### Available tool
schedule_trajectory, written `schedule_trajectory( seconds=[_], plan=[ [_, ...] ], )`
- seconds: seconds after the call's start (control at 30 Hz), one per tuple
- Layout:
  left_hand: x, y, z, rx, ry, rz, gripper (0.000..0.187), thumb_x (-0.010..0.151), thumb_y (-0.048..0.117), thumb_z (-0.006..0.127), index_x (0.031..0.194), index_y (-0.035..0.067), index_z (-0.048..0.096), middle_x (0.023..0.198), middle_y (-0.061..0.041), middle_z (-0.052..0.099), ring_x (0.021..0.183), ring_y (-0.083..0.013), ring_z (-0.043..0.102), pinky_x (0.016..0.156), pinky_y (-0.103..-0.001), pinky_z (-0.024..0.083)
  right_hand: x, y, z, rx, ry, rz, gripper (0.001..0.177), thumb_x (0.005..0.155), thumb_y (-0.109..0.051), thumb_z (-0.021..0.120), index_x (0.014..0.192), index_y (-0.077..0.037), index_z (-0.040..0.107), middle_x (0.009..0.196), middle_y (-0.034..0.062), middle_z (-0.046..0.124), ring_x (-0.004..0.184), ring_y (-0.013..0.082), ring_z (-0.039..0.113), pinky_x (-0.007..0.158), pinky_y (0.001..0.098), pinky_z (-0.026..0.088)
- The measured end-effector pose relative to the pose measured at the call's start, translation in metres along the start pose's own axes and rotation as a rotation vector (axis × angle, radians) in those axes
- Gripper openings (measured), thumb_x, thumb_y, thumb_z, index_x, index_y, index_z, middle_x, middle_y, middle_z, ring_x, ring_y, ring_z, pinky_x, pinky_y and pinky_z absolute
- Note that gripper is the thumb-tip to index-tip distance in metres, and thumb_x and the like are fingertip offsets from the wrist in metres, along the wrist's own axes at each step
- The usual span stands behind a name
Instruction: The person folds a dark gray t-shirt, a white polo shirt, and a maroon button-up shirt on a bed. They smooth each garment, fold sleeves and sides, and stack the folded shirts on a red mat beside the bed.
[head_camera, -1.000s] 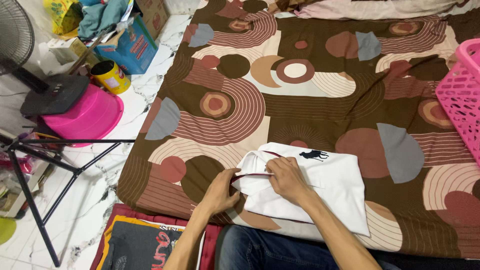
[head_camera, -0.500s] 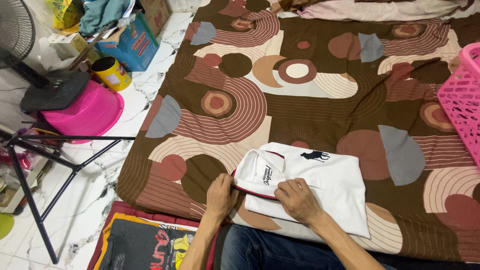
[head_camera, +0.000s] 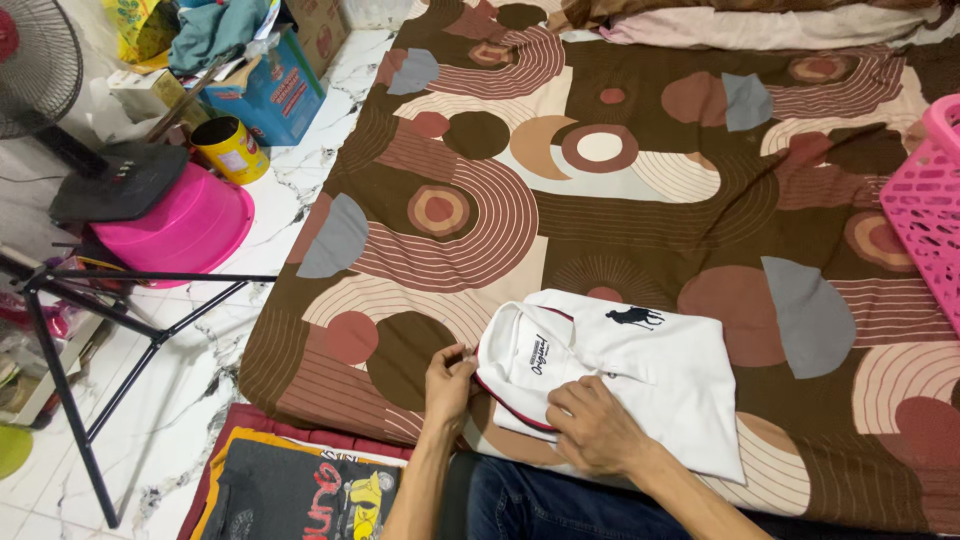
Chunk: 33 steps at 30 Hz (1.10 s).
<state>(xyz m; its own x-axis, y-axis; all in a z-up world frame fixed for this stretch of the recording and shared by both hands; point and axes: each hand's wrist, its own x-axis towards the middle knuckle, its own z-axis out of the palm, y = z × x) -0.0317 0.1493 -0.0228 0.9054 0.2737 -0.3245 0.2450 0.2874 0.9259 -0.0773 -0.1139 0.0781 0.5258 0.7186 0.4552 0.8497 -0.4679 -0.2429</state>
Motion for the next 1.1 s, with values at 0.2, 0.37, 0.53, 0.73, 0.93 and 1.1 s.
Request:
schedule_trajectory(
  seconds=[0.2,0.37,0.53,0.73,0.93,1.1],
  plan=[
    [-0.012,-0.011,0.013,-0.368,0.023,-0.107,0.032,0.096,0.008,0.063,0.127,0.003,0.058,0.102,-0.009,0.071,0.081,-0.0164,0.068,0.069,-0.031,0.056,0.053,0.042,0.002,0.008,0.125,0.443,0.031,0.089,-0.032,0.071,0.105,-0.006,0.067,0.105,0.011,0.066,0.106,0.0278,0.059,0.09,0.0437,0.043],
    [-0.009,-0.024,0.026,-0.58,-0.032,-0.095,0.026,0.099,0.009,0.059,0.125,0.004,0.061,0.105,-0.008,0.07,0.087,-0.0177,0.068,0.077,-0.033,0.058,0.112,0.087,0.051,-0.109,0.256,0.203,0.047,0.079,-0.017,0.065,0.125,-0.007,0.07,0.122,0.0202,0.063,0.109,0.035,0.055,0.09,0.049,0.039],
    [-0.003,-0.034,0.025,-0.557,-0.029,-0.16,0.027,0.099,0.012,0.057,0.126,0.007,0.057,0.106,-0.007,0.07,0.089,-0.0173,0.068,0.078,-0.034,0.058,0.129,0.101,0.078,-0.147,0.089,0.505,0.017,0.094,-0.021,0.064,0.108,-0.014,0.071,0.11,0.005,0.067,0.115,0.0269,0.058,0.105,0.0479,0.036],
    [-0.013,-0.009,0.018,-0.234,-0.059,-0.151,0.029,0.097,0.008,0.056,0.126,0.006,0.054,0.105,-0.009,0.07,0.085,-0.0161,0.069,0.075,-0.035,0.06,0.106,0.064,0.043,0.011,0.192,0.485,0.022,0.088,-0.026,0.066,0.104,-0.011,0.071,0.105,0.0067,0.068,0.11,0.0267,0.059,0.096,0.0456,0.037],
    [-0.042,0.057,-0.004,0.655,-0.07,0.485,0.024,0.095,0.009,0.06,0.118,0.006,0.064,0.104,-0.012,0.072,0.084,-0.0246,0.071,0.078,-0.037,0.059,0.065,0.024,-0.012,0.194,-0.411,0.598,0.034,0.085,-0.043,0.07,0.107,-0.018,0.074,0.099,0.0017,0.072,0.102,0.0202,0.063,0.094,0.0396,0.037],
    [-0.042,0.106,0.012,1.118,-0.509,0.88,0.047,0.074,0.002,0.061,0.117,0.015,0.072,0.134,-0.015,0.061,0.116,-0.0359,0.061,0.094,-0.047,0.051,0.052,0.014,-0.02,0.172,-0.489,0.55,0.03,0.083,-0.043,0.07,0.096,-0.016,0.074,0.097,0.0014,0.072,0.104,0.0192,0.06,0.096,0.0388,0.035]
  ],
)
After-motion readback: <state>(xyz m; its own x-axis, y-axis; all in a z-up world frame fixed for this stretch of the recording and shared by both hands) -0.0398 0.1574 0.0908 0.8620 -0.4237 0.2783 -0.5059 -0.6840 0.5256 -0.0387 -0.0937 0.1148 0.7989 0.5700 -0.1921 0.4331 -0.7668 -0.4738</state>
